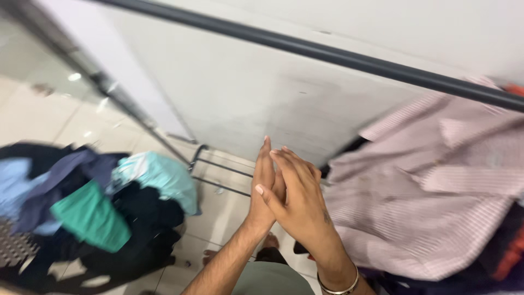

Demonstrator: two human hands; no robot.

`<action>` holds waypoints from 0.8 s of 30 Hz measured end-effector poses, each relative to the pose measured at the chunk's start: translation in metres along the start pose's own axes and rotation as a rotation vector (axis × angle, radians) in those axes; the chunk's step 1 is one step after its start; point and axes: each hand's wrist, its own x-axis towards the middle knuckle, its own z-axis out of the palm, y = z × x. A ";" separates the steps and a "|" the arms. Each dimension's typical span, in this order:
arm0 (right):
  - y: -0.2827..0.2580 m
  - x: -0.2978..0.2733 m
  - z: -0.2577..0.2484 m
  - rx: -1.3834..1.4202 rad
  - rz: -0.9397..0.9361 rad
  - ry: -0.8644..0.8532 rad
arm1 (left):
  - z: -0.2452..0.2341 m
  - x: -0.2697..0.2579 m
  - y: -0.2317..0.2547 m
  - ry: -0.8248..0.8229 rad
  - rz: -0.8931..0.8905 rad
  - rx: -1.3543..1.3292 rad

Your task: The person picks up clothes from a chair, places them on wire hangers, and hangs them on a clothing rack. The person handles a pink checkered shirt, a green shirt, and a blue shirt, placing each on a hanger and then on the rack.

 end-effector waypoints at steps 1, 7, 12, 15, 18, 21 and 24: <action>-0.009 0.006 0.015 0.032 -0.030 -0.029 | -0.020 -0.007 -0.010 0.002 -0.214 -0.162; -0.074 0.020 0.097 0.198 -0.204 -0.256 | -0.110 -0.064 -0.067 0.220 -0.542 -0.286; -0.145 0.019 0.157 0.312 -0.345 -0.499 | -0.171 -0.128 -0.106 0.430 -0.487 -0.123; -0.185 0.011 0.193 0.361 -0.447 -0.603 | -0.205 -0.170 -0.126 0.506 -0.453 0.120; -0.219 -0.008 0.227 0.413 -0.517 -0.718 | -0.231 -0.211 -0.134 0.573 -0.455 0.296; -0.248 -0.029 0.260 0.450 -0.608 -0.820 | -0.258 -0.245 -0.128 0.746 -0.692 -0.013; -0.272 -0.056 0.297 0.461 -0.702 -0.935 | -0.278 -0.279 -0.120 0.840 -0.970 -0.104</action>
